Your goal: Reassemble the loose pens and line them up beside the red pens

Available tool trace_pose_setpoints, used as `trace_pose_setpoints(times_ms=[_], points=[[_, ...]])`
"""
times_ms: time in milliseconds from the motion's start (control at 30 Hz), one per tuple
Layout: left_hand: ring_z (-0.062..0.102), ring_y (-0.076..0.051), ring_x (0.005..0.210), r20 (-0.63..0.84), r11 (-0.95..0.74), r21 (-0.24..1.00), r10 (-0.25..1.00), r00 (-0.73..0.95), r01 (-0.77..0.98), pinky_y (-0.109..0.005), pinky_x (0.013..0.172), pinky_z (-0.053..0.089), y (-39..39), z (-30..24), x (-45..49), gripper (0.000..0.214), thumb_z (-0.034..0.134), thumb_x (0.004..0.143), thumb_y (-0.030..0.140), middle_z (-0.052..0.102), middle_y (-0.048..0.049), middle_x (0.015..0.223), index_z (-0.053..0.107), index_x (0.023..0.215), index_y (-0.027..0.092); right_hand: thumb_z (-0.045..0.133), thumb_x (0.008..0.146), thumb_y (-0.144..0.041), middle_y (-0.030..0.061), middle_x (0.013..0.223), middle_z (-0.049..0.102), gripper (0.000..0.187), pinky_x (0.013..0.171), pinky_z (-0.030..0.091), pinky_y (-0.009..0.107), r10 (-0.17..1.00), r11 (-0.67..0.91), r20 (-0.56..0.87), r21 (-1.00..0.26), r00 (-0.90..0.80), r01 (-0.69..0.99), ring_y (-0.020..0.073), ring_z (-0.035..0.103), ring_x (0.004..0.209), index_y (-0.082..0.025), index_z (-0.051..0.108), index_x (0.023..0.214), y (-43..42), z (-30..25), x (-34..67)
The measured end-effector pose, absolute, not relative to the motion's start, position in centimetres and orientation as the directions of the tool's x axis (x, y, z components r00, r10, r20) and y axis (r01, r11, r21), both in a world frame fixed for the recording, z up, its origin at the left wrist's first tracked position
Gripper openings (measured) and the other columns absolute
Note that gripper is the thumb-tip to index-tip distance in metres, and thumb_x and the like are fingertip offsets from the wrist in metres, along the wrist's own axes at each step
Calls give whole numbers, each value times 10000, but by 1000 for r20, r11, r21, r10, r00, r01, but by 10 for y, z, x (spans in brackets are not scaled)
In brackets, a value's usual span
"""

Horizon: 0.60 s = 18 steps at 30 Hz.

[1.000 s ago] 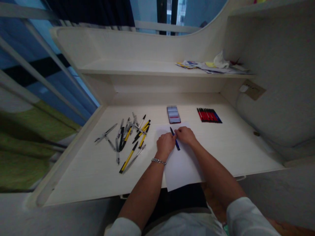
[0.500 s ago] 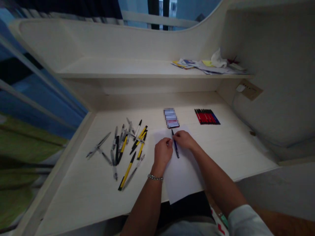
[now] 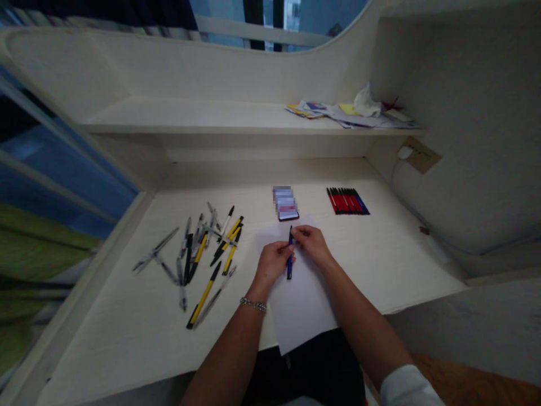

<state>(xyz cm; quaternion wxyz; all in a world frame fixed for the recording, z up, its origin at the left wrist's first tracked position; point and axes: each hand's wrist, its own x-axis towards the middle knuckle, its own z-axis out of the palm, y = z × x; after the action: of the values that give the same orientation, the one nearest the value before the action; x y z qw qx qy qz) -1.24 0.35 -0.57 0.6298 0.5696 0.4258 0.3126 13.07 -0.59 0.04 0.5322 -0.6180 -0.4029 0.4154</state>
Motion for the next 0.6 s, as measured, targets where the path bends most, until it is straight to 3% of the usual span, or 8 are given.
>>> trace_pose_setpoints(times_ms=[267,600], points=[[590,-137,556,-119,35,986,832,542,163,-244,552,448,5,4,-19,254,640,748,373,654,-46,627,664,800,126,619,712,-566,-4,493,569,417,469,372,231,957,-91,-54,-989,285,120,116,496,451,-156,615,637,-6,-5,135],[591,-137,570,-168,-9,971,683,711,238,-257,593,469,18,19,-26,193,640,720,323,653,-41,630,655,735,131,569,726,-621,22,607,649,436,498,435,252,851,-150,-61,-980,521,130,159,591,518,-186,578,762,-26,-18,118]])
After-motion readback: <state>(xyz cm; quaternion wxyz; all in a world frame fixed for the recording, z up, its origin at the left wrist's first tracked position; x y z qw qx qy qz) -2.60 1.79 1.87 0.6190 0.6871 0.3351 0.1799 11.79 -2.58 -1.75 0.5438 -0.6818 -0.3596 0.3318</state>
